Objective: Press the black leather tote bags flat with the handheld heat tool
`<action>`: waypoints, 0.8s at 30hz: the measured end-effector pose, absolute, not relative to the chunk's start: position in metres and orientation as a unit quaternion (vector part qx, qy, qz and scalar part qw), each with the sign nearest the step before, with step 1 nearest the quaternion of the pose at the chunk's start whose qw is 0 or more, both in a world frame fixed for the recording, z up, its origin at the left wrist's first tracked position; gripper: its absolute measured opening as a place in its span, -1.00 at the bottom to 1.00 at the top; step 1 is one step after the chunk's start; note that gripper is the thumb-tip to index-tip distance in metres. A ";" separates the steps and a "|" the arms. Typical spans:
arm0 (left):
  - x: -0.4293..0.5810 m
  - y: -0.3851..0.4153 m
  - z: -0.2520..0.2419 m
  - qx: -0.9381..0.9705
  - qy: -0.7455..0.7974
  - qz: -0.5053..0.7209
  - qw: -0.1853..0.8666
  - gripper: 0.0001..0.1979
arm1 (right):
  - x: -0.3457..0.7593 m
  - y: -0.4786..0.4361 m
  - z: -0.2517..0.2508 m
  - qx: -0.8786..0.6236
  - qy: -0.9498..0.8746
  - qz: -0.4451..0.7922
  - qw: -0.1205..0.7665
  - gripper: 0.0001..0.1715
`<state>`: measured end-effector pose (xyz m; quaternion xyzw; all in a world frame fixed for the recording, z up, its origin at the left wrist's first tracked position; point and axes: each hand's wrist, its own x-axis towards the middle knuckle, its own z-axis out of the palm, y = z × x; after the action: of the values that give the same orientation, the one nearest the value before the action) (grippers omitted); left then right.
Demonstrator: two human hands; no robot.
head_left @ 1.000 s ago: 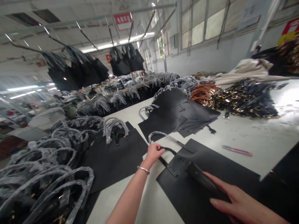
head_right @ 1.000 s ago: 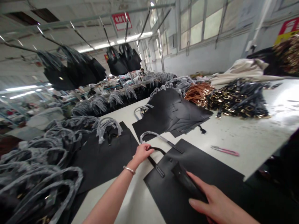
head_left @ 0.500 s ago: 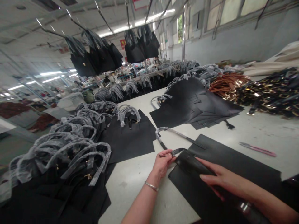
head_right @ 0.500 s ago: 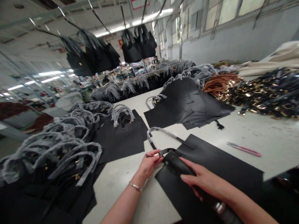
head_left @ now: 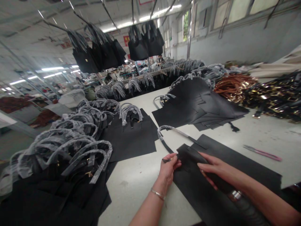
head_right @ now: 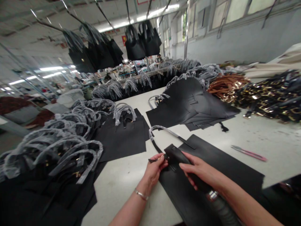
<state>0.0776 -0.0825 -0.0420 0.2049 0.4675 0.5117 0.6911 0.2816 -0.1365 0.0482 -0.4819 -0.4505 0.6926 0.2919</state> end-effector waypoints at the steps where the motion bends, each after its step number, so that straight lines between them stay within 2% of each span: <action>1: 0.078 -0.083 -0.042 0.199 0.467 0.513 0.693 -0.76 | 0.282 -0.136 0.049 -0.484 -0.446 0.693 0.295 -0.05; 5: 0.081 -0.089 -0.038 0.188 0.448 0.515 0.706 -0.75 | 0.282 -0.140 0.048 -0.495 -0.429 0.706 0.269 -0.04; 9: 0.090 -0.095 -0.037 0.158 0.421 0.536 0.714 -0.71 | 0.282 -0.139 0.048 -0.520 -0.441 0.663 0.311 0.00; 16: 0.094 -0.086 -0.038 0.220 0.456 0.600 0.620 -0.61 | 0.296 -0.142 0.047 -0.520 -0.483 0.645 0.282 -0.02; 21: 0.094 -0.103 -0.027 0.318 0.470 0.516 0.642 -0.42 | 0.300 -0.166 0.052 -0.545 -0.476 0.623 0.297 0.01; 24: 0.104 -0.092 -0.030 0.383 0.463 0.468 0.648 -0.44 | 0.314 -0.161 0.056 -0.566 -0.501 0.594 0.274 0.15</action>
<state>0.1043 -0.0915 -0.0301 0.3830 0.4632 0.4678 0.6480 0.3136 -0.1613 0.0562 -0.5660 -0.5014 0.5943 0.2740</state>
